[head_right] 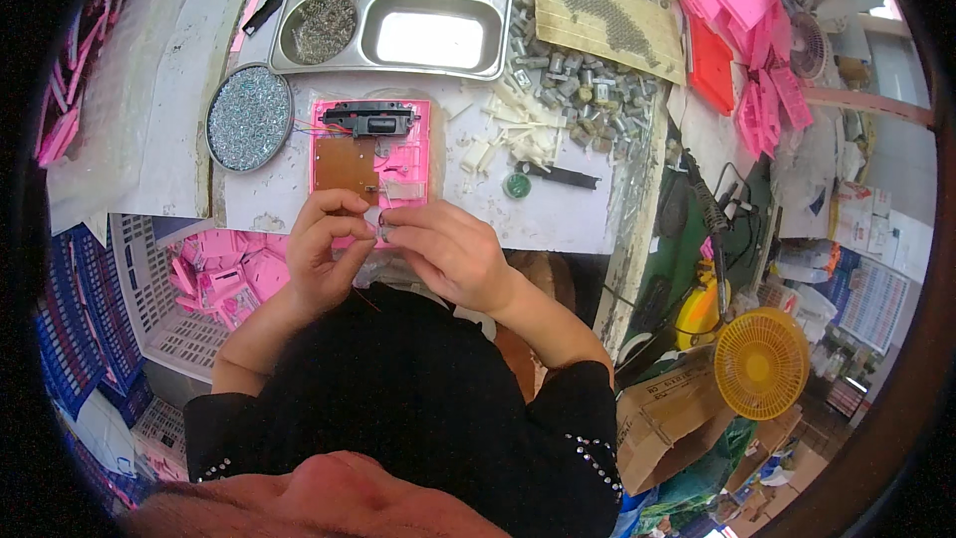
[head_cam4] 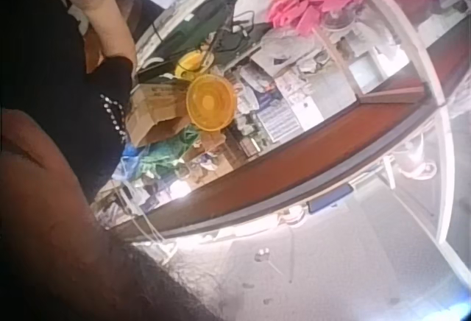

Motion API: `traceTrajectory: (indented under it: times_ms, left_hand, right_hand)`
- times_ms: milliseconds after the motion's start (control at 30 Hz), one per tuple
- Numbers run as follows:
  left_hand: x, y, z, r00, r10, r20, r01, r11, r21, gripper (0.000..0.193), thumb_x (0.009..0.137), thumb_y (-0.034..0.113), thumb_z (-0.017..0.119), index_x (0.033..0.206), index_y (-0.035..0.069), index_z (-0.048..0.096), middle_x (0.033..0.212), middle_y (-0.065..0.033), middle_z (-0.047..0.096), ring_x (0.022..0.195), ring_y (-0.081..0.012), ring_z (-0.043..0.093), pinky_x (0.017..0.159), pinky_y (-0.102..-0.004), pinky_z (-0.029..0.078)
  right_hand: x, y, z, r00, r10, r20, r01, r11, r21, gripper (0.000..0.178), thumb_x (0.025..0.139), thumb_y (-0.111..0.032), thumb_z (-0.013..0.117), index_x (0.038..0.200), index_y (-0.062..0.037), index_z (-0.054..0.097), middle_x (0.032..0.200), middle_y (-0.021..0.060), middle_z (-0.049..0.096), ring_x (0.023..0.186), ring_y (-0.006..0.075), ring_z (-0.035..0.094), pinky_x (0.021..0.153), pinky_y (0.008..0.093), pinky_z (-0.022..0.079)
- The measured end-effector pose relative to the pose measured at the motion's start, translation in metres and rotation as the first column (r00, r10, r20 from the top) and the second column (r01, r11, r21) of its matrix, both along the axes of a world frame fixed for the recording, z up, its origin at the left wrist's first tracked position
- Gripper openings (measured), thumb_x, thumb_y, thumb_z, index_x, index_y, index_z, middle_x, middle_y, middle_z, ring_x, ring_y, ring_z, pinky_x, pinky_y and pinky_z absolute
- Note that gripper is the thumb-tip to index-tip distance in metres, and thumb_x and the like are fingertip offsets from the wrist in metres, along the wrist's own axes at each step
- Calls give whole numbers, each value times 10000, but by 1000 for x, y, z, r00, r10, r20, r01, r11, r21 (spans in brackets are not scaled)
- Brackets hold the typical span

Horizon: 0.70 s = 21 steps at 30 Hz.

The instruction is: Assembling and soldering components inside a pink plastic toy housing.

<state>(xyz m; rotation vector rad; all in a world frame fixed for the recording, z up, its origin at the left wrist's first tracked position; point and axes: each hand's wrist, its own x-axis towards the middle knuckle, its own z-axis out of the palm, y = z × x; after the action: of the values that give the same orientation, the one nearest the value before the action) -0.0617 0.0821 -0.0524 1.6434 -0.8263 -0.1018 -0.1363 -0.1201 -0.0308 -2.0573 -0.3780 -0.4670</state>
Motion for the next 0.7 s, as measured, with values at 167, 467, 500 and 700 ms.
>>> traceTrajectory:
  times_ms: [167,467,500,700]
  left_hand:
    - [0,1,2,1000,11,12,-11,1000,20,224,776,-59,783,967,-3,679,1099,-170,649,992,-301,663,833,-363,548]
    - [64,9,0,904,216,368,-315,920,234,295,809,7,747,1088,14,651,1118,-167,653,1024,-348,641,910,-415,505]
    - [77,10,1,883,202,423,-340,897,283,293,819,36,745,1094,15,647,1113,-166,653,1016,-355,634,915,-425,495]
    - [94,14,-7,866,32,500,-322,799,508,312,839,150,753,1118,57,650,969,-112,640,896,-313,602,807,-429,440]
  right_hand:
    - [-1,1,-6,998,-60,-3,60,998,23,345,706,81,773,1025,-23,694,1097,158,700,903,312,711,755,369,591]
    - [5,-18,-11,983,-179,30,180,984,-17,327,745,93,797,1042,-2,696,1016,181,729,886,283,732,779,342,590]
    - [8,-21,-13,979,-200,31,201,980,-17,319,752,83,800,1042,0,696,1008,181,734,889,284,734,783,346,590]
    - [32,-30,-27,976,-219,-3,216,965,-149,328,767,-9,822,1070,-26,698,1092,143,756,1034,287,729,927,433,540]
